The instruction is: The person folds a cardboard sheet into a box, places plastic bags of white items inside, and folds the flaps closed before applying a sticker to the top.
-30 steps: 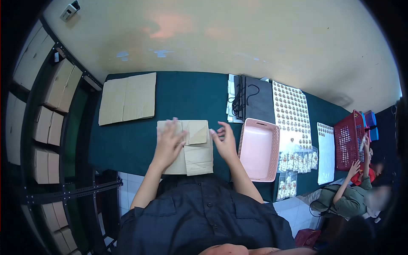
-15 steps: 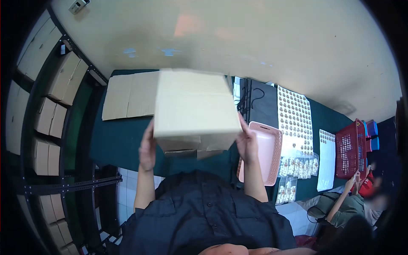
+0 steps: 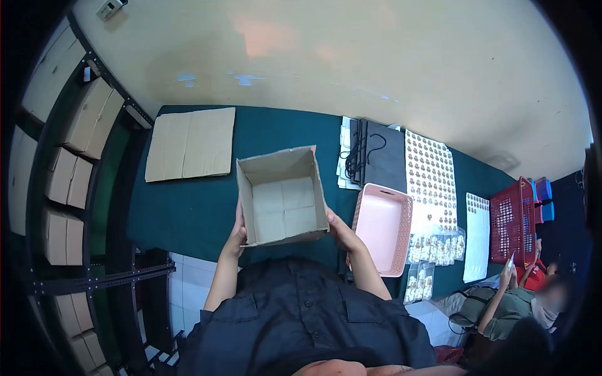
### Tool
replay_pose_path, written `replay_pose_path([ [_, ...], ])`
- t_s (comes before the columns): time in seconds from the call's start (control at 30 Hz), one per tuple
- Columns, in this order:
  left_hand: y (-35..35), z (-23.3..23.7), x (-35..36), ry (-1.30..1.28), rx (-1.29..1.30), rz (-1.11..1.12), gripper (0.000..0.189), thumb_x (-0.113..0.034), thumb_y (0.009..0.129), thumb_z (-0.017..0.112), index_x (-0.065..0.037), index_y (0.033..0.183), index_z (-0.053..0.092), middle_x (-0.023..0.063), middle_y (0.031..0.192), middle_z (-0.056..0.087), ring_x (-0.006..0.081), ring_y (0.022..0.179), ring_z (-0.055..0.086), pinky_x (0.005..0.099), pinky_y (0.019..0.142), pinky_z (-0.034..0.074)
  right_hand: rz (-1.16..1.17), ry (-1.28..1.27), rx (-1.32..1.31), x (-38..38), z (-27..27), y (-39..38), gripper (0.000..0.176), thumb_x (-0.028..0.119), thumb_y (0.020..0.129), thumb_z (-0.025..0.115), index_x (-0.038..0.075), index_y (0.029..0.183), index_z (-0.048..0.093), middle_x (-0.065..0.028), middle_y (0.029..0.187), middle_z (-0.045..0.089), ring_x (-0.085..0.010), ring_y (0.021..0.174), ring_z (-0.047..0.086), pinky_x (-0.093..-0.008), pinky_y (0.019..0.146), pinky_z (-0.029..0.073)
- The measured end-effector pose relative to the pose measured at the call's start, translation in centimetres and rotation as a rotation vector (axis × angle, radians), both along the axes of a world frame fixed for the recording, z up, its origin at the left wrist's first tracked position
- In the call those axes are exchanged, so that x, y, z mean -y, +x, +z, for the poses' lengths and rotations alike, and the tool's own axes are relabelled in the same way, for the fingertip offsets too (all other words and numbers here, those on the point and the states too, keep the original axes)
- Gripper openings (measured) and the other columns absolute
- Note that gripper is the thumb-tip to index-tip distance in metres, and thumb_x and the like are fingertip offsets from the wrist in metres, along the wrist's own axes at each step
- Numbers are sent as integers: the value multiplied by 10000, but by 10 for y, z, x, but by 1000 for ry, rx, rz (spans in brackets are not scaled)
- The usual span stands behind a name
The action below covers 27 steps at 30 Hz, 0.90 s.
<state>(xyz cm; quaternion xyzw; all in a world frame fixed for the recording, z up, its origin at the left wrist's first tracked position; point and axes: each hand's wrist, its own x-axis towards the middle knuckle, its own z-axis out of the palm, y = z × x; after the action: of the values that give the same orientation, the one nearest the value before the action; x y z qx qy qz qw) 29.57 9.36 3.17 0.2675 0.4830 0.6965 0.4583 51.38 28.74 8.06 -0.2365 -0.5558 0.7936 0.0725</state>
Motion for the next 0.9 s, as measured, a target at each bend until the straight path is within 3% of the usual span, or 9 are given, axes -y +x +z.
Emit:
replay_pose_path([
  [0.23, 0, 10, -7, -105, -140, -17, 936, -142, 690, 630, -95, 1446, 79, 148, 1476, 148, 259, 1364, 157, 368, 1090, 160, -10, 75, 64, -12, -22, 8, 748, 95, 794, 562, 65, 1431, 171, -155, 1382, 361, -211, 1248, 381, -317, 970, 359],
  [0.43, -34, -10, 23, -143, 73, 215, 752, -21, 734, 573, -68, 1408, 243, 154, 1433, 263, 240, 1312, 274, 363, 1053, 253, -515, 725, 341, -10, -44, 26, 630, 58, 782, 599, 18, 1351, 331, -214, 1243, 482, -281, 1111, 501, -319, 947, 380],
  [0.5, -35, 8, 28, -125, -57, 254, 700, -24, 768, 566, -79, 1398, 267, 167, 1410, 305, 284, 1302, 296, 365, 1043, 277, -516, 955, 387, -6, -60, 32, 614, 131, 772, 648, 20, 1316, 385, -274, 1292, 395, -386, 1146, 438, -365, 957, 369],
  [0.57, -32, 25, 34, -519, -1075, 484, 680, -56, 793, 574, -125, 1400, 278, 184, 1370, 362, 345, 1280, 319, 433, 1053, 259, -329, 1419, 637, 5, -54, 31, 652, 224, 771, 671, 37, 1323, 379, -284, 1348, 277, -449, 1160, 369, -414, 971, 340],
  [0.7, -26, 5, 33, -593, -1374, 68, 592, -222, 824, 585, -163, 1368, 359, 115, 1394, 369, 373, 1334, 215, 592, 1055, 61, -320, 1066, 413, 18, -63, 17, 656, 305, 766, 682, -26, 1269, 420, -297, 1348, 249, -447, 1119, 388, -415, 969, 338],
  [0.77, -10, -6, 24, -567, -1111, -113, 587, -354, 883, 497, -162, 1401, 297, 89, 1461, 255, 356, 1367, 115, 571, 1057, -13, -140, 792, 404, 10, -83, 18, 789, 334, 779, 679, -21, 1362, 284, -293, 1399, 188, -415, 1216, 345, -393, 1022, 295],
  [0.83, -8, -16, 18, -561, -864, -199, 777, -438, 810, 593, -177, 1431, 208, 116, 1503, 70, 343, 1379, 26, 561, 1062, 13, 41, 158, 175, 10, -84, 16, 915, 287, 815, 661, 66, 1438, 28, -227, 1460, 92, -312, 1287, 311, -358, 1036, 284],
  [0.87, -7, -20, 18, -553, -869, -209, 777, -438, 810, 593, -177, 1431, 208, 116, 1503, 70, 343, 1379, 26, 561, 1062, 13, 165, 161, 152, 8, -83, 19, 1075, 254, 807, 676, 103, 1387, -217, -200, 1479, 1, -272, 1347, 175, -355, 1075, 207],
  [0.9, -4, -19, 17, -532, -901, -241, 901, -484, 735, 651, -187, 1438, 173, 133, 1499, -15, 344, 1378, -8, 558, 1064, 36, 155, 164, 155, 10, -85, 21, 1075, 254, 807, 676, 103, 1387, -217, -200, 1479, 1, -272, 1347, 175, -355, 1075, 207],
])
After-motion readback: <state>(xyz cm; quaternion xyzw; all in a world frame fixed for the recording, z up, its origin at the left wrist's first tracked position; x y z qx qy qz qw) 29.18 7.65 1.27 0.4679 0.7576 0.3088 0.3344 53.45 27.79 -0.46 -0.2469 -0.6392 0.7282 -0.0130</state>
